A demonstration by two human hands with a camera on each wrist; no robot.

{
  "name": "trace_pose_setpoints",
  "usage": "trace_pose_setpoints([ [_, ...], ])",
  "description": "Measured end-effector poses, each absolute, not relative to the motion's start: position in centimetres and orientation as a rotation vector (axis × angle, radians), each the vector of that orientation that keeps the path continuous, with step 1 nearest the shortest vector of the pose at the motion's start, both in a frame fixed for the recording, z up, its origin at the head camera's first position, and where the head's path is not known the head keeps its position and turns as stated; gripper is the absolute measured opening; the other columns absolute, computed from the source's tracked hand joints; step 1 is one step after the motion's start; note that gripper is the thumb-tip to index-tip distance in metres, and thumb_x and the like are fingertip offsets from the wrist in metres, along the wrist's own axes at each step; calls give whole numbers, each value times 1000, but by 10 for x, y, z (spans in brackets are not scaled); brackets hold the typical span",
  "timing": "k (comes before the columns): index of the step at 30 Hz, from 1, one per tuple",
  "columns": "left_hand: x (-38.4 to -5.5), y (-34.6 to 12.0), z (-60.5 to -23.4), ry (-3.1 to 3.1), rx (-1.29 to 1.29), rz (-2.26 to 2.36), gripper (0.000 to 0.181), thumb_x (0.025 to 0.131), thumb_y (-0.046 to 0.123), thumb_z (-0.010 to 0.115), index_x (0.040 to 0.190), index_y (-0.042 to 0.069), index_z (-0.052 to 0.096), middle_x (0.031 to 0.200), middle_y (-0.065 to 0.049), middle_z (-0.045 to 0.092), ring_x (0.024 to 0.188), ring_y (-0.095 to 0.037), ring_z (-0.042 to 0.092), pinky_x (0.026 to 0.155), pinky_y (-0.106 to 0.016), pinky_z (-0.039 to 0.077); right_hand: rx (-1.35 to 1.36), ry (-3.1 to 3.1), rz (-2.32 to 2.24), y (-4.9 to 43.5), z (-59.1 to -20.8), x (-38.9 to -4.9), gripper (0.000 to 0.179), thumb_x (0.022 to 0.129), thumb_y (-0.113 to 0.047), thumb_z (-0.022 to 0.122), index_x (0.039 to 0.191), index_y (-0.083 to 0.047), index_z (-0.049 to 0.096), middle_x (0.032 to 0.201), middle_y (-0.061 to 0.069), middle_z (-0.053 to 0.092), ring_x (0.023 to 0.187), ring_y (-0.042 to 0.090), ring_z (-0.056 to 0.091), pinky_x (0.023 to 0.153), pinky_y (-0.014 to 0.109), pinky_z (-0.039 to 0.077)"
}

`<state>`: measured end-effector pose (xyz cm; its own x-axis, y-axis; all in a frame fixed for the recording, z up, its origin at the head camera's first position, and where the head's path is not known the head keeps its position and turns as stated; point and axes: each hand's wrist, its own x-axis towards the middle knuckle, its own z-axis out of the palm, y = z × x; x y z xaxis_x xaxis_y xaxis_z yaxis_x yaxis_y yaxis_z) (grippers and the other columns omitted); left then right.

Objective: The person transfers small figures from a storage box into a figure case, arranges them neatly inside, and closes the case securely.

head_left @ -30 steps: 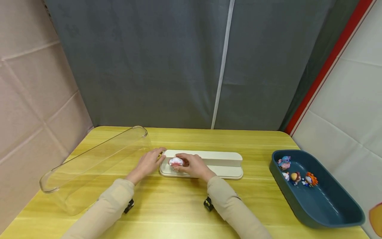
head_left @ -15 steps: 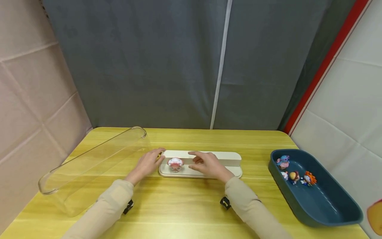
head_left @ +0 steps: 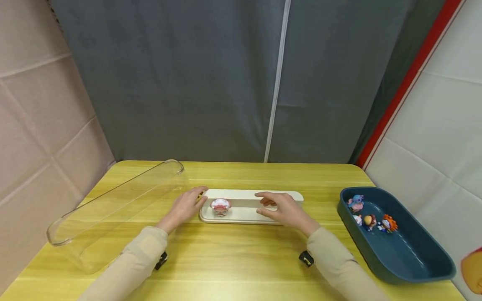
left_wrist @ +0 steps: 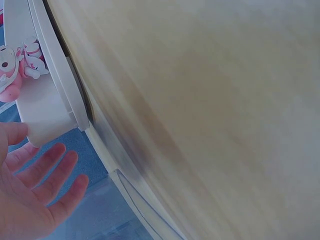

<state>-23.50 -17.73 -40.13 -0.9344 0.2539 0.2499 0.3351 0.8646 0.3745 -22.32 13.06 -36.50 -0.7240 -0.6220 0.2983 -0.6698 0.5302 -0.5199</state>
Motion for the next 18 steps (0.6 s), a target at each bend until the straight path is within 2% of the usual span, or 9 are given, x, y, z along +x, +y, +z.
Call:
trace_pose_setpoints([
  [8,-235,-178,-401,-2846,-459,-613,31,91,23,50,119,8,52,110,-13,57,87,-27,57,70,-43,46,1116,-2664,927,153,-357,-218,41,82,-26,64,117,-7,55,99,11,62,87,20,59,76,36,47],
  [18,-236,-178,-402,-2854,-461,-625,32,92,24,49,120,9,52,109,-12,57,87,-26,57,70,-42,46,1049,-2719,889,184,-344,-218,46,83,-32,61,119,-4,53,105,12,60,92,23,57,79,42,44],
])
